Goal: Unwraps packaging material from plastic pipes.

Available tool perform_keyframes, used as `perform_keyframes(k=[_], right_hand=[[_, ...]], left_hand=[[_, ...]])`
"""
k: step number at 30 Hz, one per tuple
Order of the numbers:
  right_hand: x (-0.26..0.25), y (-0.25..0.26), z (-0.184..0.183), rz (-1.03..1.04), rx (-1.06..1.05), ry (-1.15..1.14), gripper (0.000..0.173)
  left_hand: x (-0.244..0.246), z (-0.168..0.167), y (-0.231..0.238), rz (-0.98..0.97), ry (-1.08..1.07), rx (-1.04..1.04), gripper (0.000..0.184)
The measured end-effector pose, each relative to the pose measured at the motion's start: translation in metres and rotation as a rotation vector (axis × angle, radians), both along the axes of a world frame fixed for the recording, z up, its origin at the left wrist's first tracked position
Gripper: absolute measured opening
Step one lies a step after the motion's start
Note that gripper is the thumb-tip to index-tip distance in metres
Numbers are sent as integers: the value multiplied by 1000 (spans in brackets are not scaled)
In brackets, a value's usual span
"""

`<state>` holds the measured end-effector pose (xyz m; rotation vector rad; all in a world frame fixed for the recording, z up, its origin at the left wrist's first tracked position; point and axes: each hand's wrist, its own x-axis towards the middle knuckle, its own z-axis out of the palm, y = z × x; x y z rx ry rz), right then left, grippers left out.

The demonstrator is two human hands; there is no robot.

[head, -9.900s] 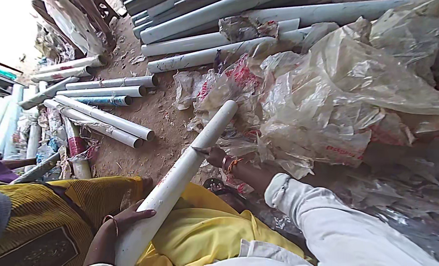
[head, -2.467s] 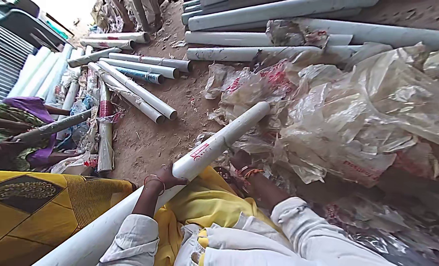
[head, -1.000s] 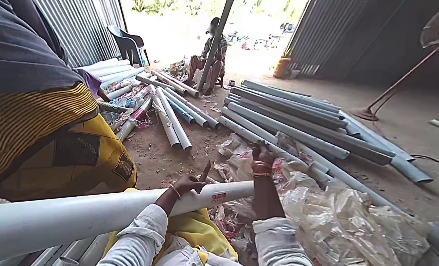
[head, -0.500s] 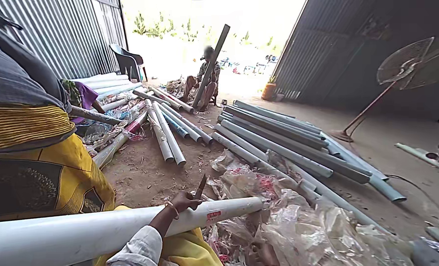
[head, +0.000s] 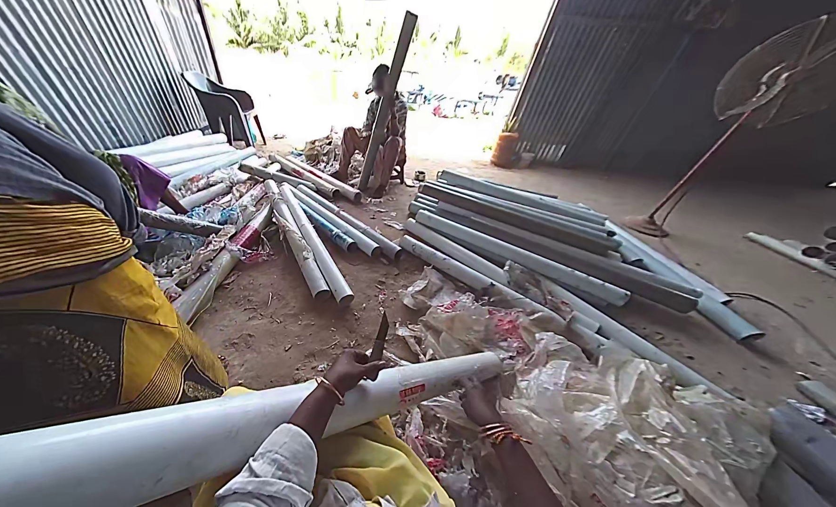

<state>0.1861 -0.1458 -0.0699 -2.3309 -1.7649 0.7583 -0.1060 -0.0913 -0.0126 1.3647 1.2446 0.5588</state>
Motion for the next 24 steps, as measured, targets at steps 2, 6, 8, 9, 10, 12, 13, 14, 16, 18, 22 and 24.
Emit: perform_keyframes(k=[2, 6, 8, 9, 10, 12, 13, 14, 16, 18, 22, 24], right_hand=[[1, -11, -8, 134, -51, 44, 48], [-1, -21, -4, -14, 53, 289, 24], [-8, -19, 15, -67, 145, 328, 20], [-12, -18, 25, -68, 214, 339, 21], [-16, -15, 32, -67, 302, 344, 24], [-31, -9, 38, -108, 475, 352, 37], [-41, -5, 40, -142, 530, 386, 40], [-50, 0, 41, -158, 529, 443, 39], [-69, 9, 41, -108, 420, 614, 33], [-86, 14, 45, -24, 328, 906, 31], [-108, 21, 54, -183, 296, 1420, 28], [-108, 24, 55, -263, 250, 1568, 24]], left_hand=[[-1, 2, 0, -5, 6, -1, 23], [2, 6, -2, -3, 29, -13, 21], [2, 9, -2, 6, 27, -11, 20], [2, 10, -2, 8, 27, -11, 20], [2, 11, -3, 9, 29, -8, 19], [3, 11, -3, 9, 37, 0, 18], [3, 11, -3, 10, 38, -2, 18], [3, 11, -3, 10, 40, -5, 19], [3, 10, -4, 20, 41, -6, 18], [3, 12, -4, 20, 35, -16, 17], [3, 10, -6, 31, 4, -19, 12], [3, 9, -5, 27, 8, -18, 12]])
